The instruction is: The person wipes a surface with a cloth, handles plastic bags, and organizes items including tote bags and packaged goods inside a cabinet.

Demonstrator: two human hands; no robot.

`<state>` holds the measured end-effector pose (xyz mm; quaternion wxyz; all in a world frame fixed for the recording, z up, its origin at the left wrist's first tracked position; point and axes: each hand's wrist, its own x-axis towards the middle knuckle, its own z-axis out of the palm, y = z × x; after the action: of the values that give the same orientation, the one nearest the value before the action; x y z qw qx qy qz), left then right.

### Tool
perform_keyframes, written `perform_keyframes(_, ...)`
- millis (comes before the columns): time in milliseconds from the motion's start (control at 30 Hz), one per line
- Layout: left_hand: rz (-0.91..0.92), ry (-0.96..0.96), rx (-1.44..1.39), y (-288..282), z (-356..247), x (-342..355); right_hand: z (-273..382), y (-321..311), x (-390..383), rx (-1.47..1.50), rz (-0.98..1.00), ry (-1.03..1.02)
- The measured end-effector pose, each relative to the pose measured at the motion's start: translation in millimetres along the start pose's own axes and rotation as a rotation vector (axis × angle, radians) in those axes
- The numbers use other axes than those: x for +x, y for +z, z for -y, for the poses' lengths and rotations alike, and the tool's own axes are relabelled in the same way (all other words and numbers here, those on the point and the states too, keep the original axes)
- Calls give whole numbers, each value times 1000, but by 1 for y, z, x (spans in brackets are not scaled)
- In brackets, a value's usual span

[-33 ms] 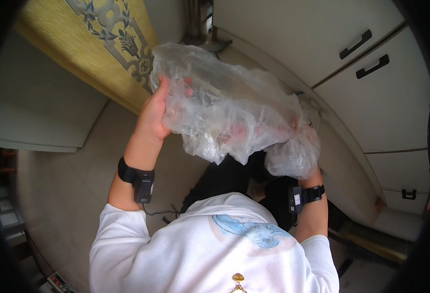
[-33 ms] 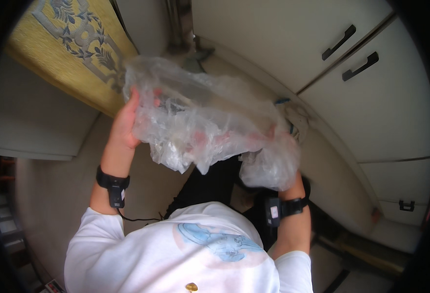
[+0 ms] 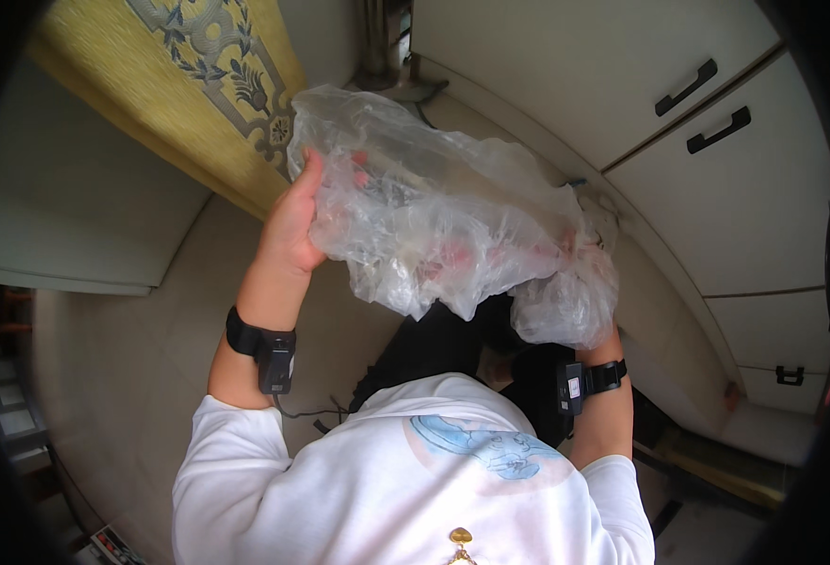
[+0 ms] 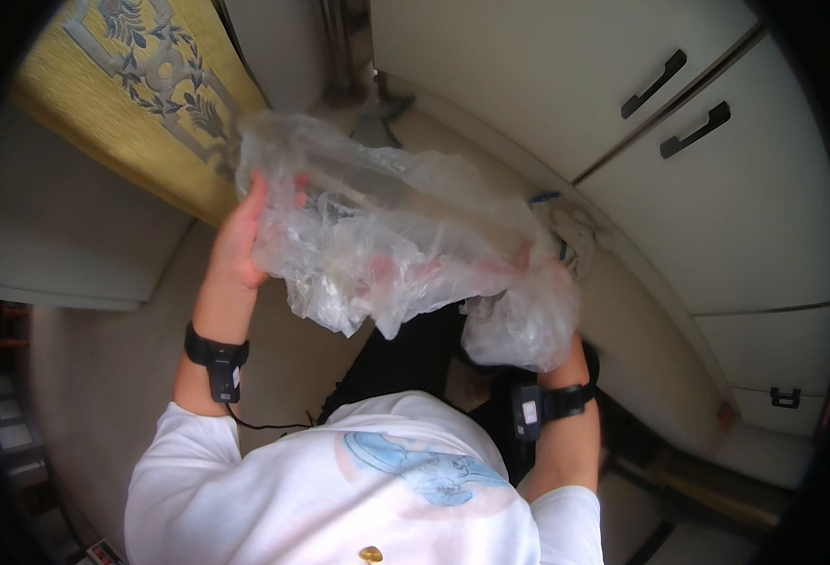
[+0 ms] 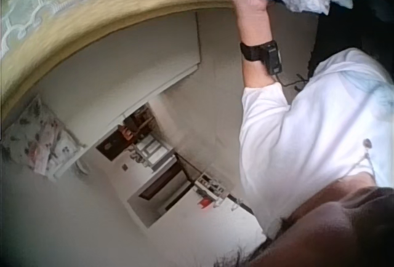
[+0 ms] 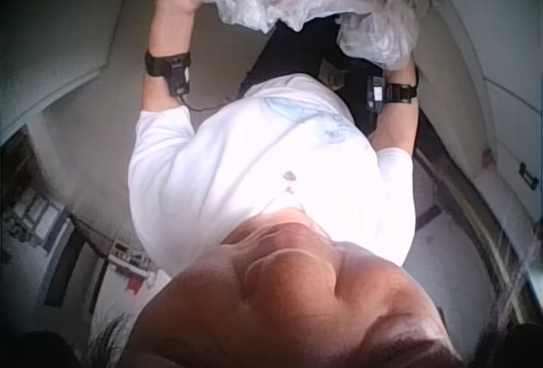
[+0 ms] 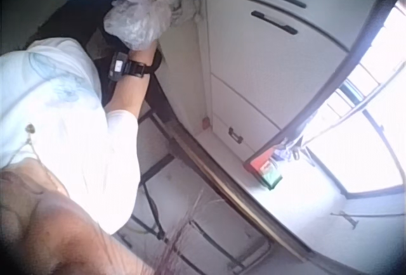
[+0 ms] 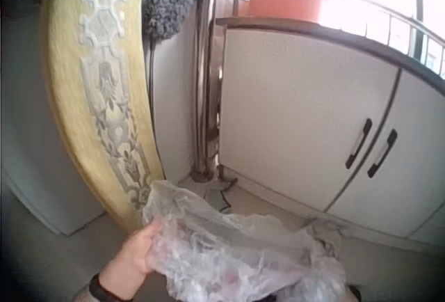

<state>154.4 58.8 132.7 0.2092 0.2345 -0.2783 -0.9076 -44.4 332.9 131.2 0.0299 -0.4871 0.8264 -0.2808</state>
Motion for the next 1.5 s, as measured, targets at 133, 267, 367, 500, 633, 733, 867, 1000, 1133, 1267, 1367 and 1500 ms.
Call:
perform_keyframes(133,-70,54,43,3,-13,-9,-5,-3,7,-220,21,-84)
perform_keyframes(267,-207,470,470,10,-13,-13,-7,3,22,587,-44,516)
perform_keyframes(367,31,716,800,13,-2,-8,23,-17,22,186,-31,11)
perform_keyframes(500,734,470,1316,25,34,-6,55,-18,10,227,156,-258)
perform_keyframes(633,783,369,1144,22,71,-17,62,-4,16,1243,449,237)
perform_keyframes(733,764,81,781,14,81,-15,42,5,32,1142,374,511)
perform_keyframes(867,439,275,837,-22,62,25,56,-20,22,877,87,56)
perform_keyframes(1000,587,428,1087,20,70,11,100,-16,17,262,395,-182)
perform_keyframes(1133,653,444,1163,60,54,-5,78,5,26,305,212,-206)
perform_keyframes(1267,613,238,1123,64,32,-19,83,-2,34,406,168,6)
perform_keyframes(1367,538,536,1420,75,17,-32,34,26,34,578,103,170)
perform_keyframes(1500,793,915,1868,86,27,-47,30,23,32,824,315,131)
